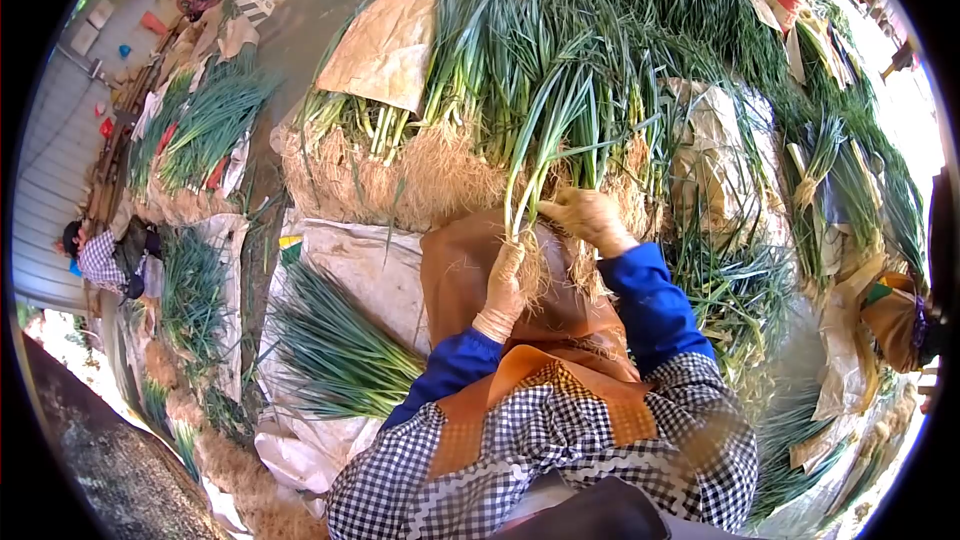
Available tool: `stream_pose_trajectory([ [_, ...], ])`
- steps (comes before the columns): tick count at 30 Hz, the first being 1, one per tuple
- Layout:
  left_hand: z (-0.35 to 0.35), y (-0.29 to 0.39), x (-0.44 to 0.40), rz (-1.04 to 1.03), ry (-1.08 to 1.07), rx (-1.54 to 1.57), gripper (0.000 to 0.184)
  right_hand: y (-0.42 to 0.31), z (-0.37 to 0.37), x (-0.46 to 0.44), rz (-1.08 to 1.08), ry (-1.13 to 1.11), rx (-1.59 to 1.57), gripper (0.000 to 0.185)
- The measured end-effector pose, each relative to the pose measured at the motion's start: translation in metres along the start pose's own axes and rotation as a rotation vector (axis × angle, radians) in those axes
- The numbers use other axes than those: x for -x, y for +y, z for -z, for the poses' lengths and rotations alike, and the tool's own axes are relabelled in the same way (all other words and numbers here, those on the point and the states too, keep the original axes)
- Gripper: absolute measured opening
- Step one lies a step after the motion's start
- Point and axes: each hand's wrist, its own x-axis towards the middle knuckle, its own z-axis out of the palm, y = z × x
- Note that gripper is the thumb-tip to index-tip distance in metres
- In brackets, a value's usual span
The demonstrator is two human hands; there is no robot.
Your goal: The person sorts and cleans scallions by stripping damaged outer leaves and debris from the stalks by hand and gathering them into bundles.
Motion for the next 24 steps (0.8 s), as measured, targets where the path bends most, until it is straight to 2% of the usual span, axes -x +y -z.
stream_pose_trajectory([
  [1,-0.002,-0.004,-0.001,0.002,-0.006,-0.004,0.027,0.004,-0.021,-0.013,0.045,0.095,-0.027,0.053],
  [3,-0.006,-0.011,0.001,-0.041,0.019,-0.163,0.026,0.041,-0.082,-0.064,0.290,0.176,-0.022,0.042],
  [4,-0.004,-0.008,0.005,-0.088,0.021,-0.491,0.027,0.043,-0.090,-0.064,0.505,0.219,0.250,0.030],
  [5,-0.009,-0.006,0.007,-0.087,0.025,-0.494,0.027,0.023,-0.084,-0.044,0.278,0.318,0.199,0.023],
  [7,-0.018,-0.006,0.009,-0.143,0.104,-0.618,0.027,0.019,-0.079,-0.019,0.392,0.269,0.409,0.027],
  [8,-0.009,-0.009,0.005,-0.184,0.106,-0.653,0.025,0.008,-0.067,0.005,0.176,0.272,0.098,0.033],
  [9,-0.001,-0.012,0.002,-0.177,0.109,-0.649,0.025,0.013,-0.070,0.019,0.265,0.241,-0.049,0.041],
  [10,0.007,-0.013,-0.001,-0.123,0.134,-0.421,0.024,0.015,-0.061,0.046,0.322,0.167,-0.276,0.040],
  [11,0.010,-0.012,-0.004,-0.069,0.157,-0.192,0.023,0.026,-0.047,0.073,0.309,0.014,-0.335,0.038],
  [12,0.009,-0.004,-0.006,-0.025,0.158,-0.168,0.023,0.042,-0.034,0.097,0.346,-0.040,-0.374,0.030],
  [13,0.011,-0.003,-0.010,-0.059,0.172,-0.147,0.024,0.065,-0.028,0.115,0.123,-0.118,-0.513,0.028],
  [14,0.015,-0.001,-0.013,-0.061,0.116,-0.087,0.026,0.104,-0.027,0.127,0.036,-0.154,-0.820,0.026],
  [15,0.018,0.000,-0.013,-0.059,0.056,-0.030,0.028,0.146,-0.016,0.135,-0.115,-0.170,-0.795,0.027],
  [17,0.023,0.018,-0.009,0.234,0.024,-0.086,0.035,0.266,-0.038,0.139,-0.235,-0.058,0.383,0.029],
  [18,0.022,0.015,-0.012,0.276,-0.008,0.015,0.039,0.265,-0.036,0.145,-0.277,-0.038,0.425,0.032],
  [19,0.010,0.021,-0.010,0.295,-0.081,-0.031,0.041,0.259,-0.030,0.140,-0.312,-0.012,0.472,0.035],
  [20,0.000,0.027,-0.012,0.317,-0.104,-0.067,0.036,0.225,-0.027,0.120,-0.232,0.144,0.302,0.037],
  [21,-0.003,0.029,-0.008,0.344,-0.111,-0.107,0.031,0.172,-0.015,0.108,-0.170,0.275,0.002,0.042],
  [22,0.010,0.023,-0.014,0.349,-0.109,-0.111,0.031,0.134,-0.009,0.093,-0.204,0.256,-0.085,0.045],
  [23,0.034,0.014,-0.030,0.377,-0.226,0.058,0.026,0.124,-0.022,0.067,-0.124,0.267,-0.114,0.049],
  [24,0.046,0.010,-0.040,0.403,-0.344,0.226,0.023,0.104,-0.024,0.049,-0.154,0.243,-0.094,0.049],
])
